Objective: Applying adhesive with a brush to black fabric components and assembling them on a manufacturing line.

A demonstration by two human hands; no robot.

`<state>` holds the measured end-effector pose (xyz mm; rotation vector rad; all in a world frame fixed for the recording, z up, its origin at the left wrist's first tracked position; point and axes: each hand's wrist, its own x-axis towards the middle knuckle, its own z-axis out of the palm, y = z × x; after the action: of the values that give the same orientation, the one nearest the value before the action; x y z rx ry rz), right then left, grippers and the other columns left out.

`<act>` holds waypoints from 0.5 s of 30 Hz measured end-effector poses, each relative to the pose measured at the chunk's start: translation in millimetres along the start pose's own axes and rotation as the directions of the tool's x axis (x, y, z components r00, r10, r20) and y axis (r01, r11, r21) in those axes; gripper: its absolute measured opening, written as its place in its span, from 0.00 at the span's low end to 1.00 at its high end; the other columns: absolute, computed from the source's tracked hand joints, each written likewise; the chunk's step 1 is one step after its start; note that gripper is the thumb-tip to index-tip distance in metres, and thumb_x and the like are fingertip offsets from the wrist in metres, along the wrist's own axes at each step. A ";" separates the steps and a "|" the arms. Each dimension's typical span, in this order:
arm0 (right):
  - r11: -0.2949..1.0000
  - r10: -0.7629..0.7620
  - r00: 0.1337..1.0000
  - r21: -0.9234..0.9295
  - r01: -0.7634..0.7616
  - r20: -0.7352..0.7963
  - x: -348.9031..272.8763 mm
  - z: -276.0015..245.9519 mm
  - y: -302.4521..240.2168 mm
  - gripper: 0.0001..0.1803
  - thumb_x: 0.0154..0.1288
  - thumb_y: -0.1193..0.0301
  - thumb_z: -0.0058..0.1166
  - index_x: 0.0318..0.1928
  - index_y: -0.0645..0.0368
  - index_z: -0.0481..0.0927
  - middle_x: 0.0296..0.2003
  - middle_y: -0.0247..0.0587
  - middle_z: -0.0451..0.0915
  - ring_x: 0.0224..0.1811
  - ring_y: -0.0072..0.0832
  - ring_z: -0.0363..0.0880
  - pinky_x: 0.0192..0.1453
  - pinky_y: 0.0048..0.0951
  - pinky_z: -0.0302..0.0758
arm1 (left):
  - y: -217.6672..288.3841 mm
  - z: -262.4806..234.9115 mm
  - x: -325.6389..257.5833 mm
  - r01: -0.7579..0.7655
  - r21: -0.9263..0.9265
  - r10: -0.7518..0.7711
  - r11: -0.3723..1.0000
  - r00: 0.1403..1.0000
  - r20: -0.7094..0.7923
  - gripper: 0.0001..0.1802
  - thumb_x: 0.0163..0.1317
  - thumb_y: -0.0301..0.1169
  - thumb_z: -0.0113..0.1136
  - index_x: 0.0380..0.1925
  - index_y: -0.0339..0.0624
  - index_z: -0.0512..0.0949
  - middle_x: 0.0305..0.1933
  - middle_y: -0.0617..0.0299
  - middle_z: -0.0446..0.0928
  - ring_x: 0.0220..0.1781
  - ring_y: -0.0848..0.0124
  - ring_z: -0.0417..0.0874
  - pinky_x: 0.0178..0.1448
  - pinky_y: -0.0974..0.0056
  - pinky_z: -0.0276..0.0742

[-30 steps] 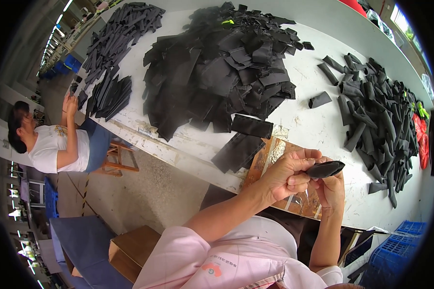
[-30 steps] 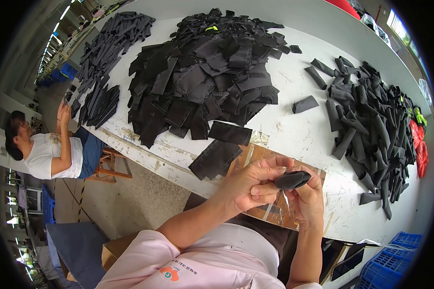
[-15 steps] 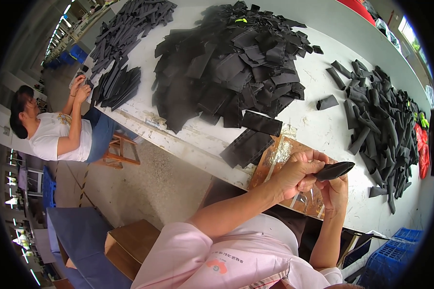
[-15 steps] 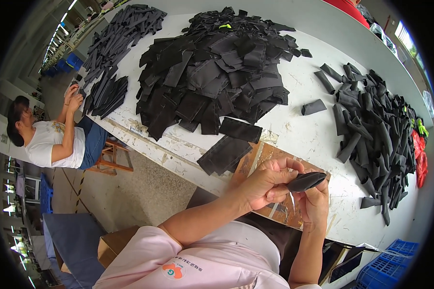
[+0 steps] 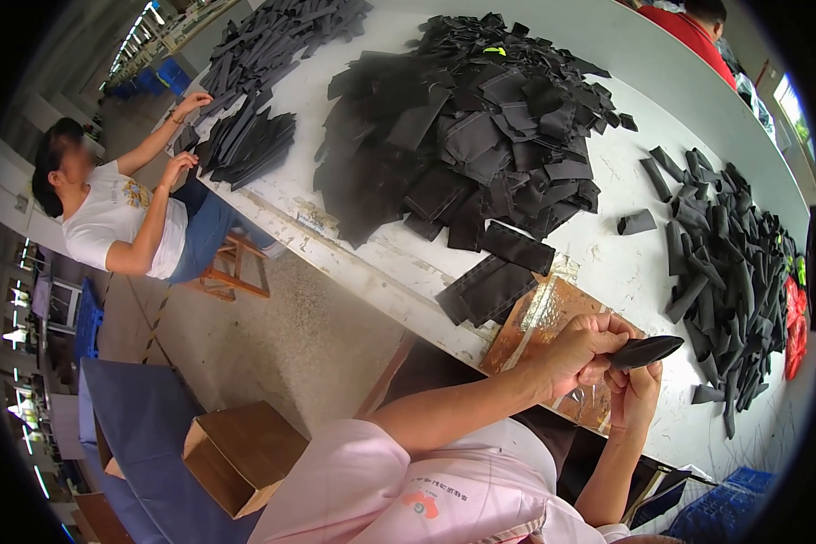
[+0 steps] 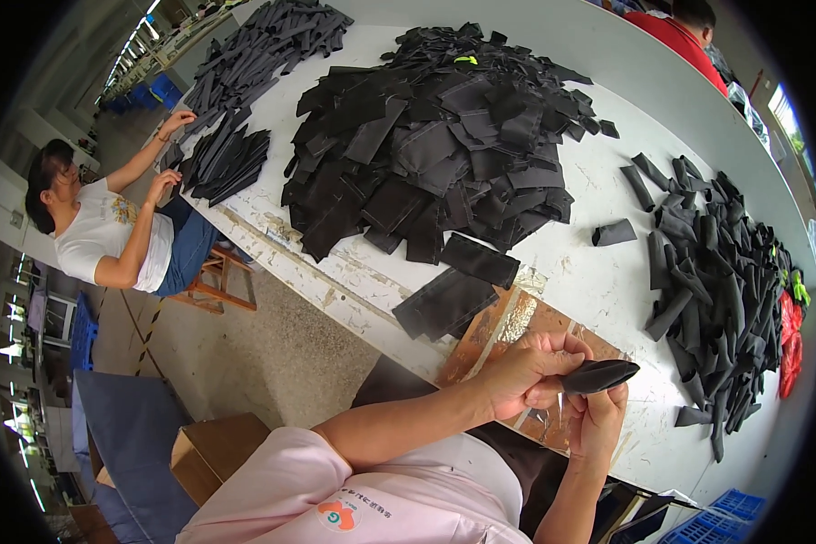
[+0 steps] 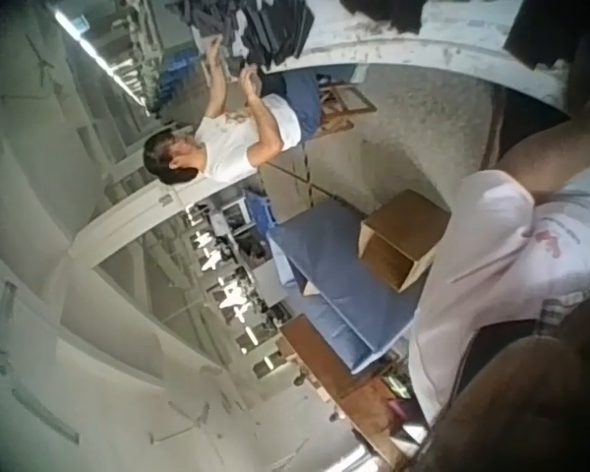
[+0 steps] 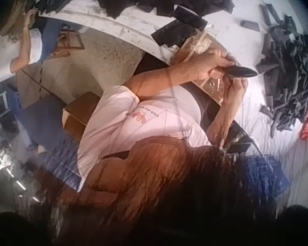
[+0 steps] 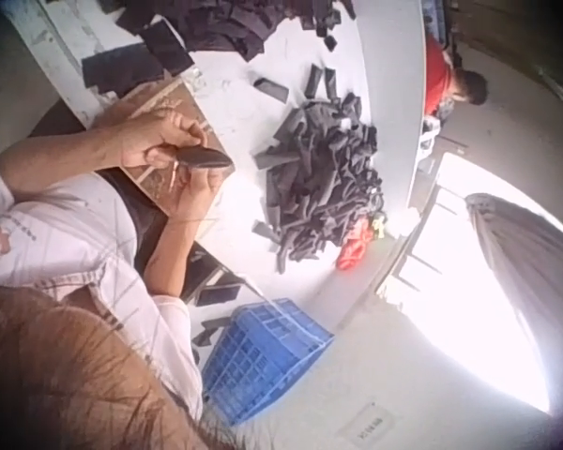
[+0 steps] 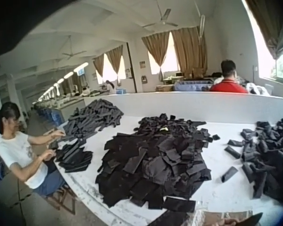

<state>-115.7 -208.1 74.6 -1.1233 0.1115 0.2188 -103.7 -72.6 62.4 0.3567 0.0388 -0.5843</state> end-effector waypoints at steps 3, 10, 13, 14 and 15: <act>1.000 -0.016 0.999 -0.025 0.015 -0.042 1.7 0.7 -0.4 0.04 0.57 0.77 0.47 0.34 0.62 0.71 0.19 0.31 0.68 0.14 0.13 0.58 0.15 0.13 0.54 | -0.8 -0.1 0.4 -0.019 0.014 0.019 1.000 1.000 -0.008 0.05 0.60 0.30 0.50 0.32 0.40 0.71 0.20 0.66 0.72 0.09 0.87 0.59 0.09 0.80 0.52; 0.999 -0.043 0.999 -0.018 0.043 -0.029 2.1 5.0 0.7 0.03 0.57 0.75 0.49 0.32 0.61 0.72 0.19 0.31 0.68 0.15 0.15 0.59 0.16 0.14 0.54 | 1.3 0.8 -6.0 -0.028 0.002 0.028 1.000 0.999 -0.027 0.05 0.60 0.29 0.51 0.32 0.40 0.70 0.21 0.66 0.73 0.09 0.86 0.59 0.11 0.80 0.53; 0.998 -0.054 0.998 -0.038 0.055 0.036 1.6 3.1 0.7 0.06 0.59 0.71 0.51 0.29 0.60 0.72 0.18 0.30 0.66 0.15 0.15 0.59 0.16 0.14 0.53 | 0.3 -1.2 -7.7 -0.031 -0.023 0.030 0.999 0.999 -0.044 0.04 0.59 0.28 0.51 0.34 0.41 0.71 0.23 0.66 0.73 0.10 0.86 0.60 0.12 0.80 0.53; 0.997 -0.061 0.997 -0.033 0.063 0.036 2.0 5.3 -0.7 0.06 0.59 0.71 0.51 0.29 0.60 0.72 0.18 0.30 0.66 0.15 0.15 0.59 0.16 0.14 0.53 | 1.2 -1.2 -7.8 -0.028 -0.016 0.028 0.999 0.999 -0.040 0.04 0.59 0.28 0.51 0.34 0.41 0.71 0.23 0.66 0.73 0.10 0.86 0.60 0.12 0.80 0.53; 0.999 -0.038 0.999 -0.038 0.039 0.024 1.9 8.5 -2.6 0.07 0.58 0.70 0.52 0.28 0.60 0.72 0.18 0.30 0.67 0.16 0.16 0.60 0.17 0.15 0.55 | 2.4 -0.5 -7.9 0.002 -0.065 -0.006 0.998 0.998 -0.060 0.04 0.59 0.28 0.50 0.34 0.41 0.71 0.22 0.66 0.72 0.10 0.86 0.60 0.12 0.80 0.53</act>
<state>-113.5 -201.4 80.1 -1.1600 0.0647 0.2003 -108.9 -66.4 63.8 0.3115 0.1160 -0.5744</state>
